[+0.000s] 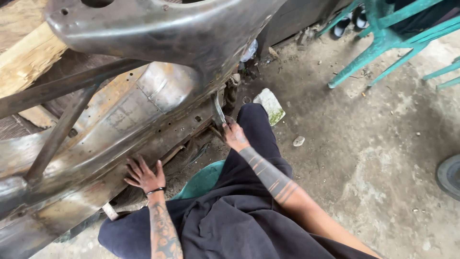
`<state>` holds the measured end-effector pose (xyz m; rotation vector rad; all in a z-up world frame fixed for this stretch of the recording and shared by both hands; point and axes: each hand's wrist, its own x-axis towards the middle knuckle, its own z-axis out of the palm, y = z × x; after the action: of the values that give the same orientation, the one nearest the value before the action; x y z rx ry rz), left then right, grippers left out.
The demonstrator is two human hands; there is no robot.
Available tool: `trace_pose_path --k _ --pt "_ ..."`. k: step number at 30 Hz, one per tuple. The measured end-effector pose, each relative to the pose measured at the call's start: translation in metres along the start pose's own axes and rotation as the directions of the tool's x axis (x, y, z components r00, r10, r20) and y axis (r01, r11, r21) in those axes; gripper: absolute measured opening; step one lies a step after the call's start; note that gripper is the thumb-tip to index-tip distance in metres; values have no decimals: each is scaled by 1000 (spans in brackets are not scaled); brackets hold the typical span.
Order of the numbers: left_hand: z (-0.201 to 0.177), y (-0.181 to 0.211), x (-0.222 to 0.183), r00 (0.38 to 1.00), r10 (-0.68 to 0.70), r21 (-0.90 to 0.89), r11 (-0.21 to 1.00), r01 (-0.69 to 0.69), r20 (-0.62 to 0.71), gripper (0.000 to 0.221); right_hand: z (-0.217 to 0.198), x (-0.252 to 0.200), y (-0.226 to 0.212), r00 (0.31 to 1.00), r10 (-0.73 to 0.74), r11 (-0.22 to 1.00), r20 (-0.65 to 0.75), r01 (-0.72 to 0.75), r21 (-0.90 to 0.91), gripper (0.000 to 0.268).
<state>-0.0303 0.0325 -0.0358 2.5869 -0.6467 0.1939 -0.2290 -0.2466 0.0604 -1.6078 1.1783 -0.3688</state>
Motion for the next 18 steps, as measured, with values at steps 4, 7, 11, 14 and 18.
trace_pose_path --k 4,7,11,14,18 --pt "7 -7 -7 994 76 -26 997 -79 -84 74 -24 -13 -9 967 37 972 253 -94 217 41" --pt "3 -6 -2 992 74 -4 997 -75 -103 71 -14 20 14 987 4 978 160 -38 204 33" --pt "11 -16 2 990 78 17 997 -77 -119 69 -26 3 -5 895 -169 985 413 136 108 39" --pt "22 -21 -2 976 131 202 975 -95 -174 66 -27 17 9 998 -57 989 17 54 137 27" --pt "11 -20 -12 978 97 277 960 -43 -184 65 -23 18 40 909 -311 938 277 341 -65 28"
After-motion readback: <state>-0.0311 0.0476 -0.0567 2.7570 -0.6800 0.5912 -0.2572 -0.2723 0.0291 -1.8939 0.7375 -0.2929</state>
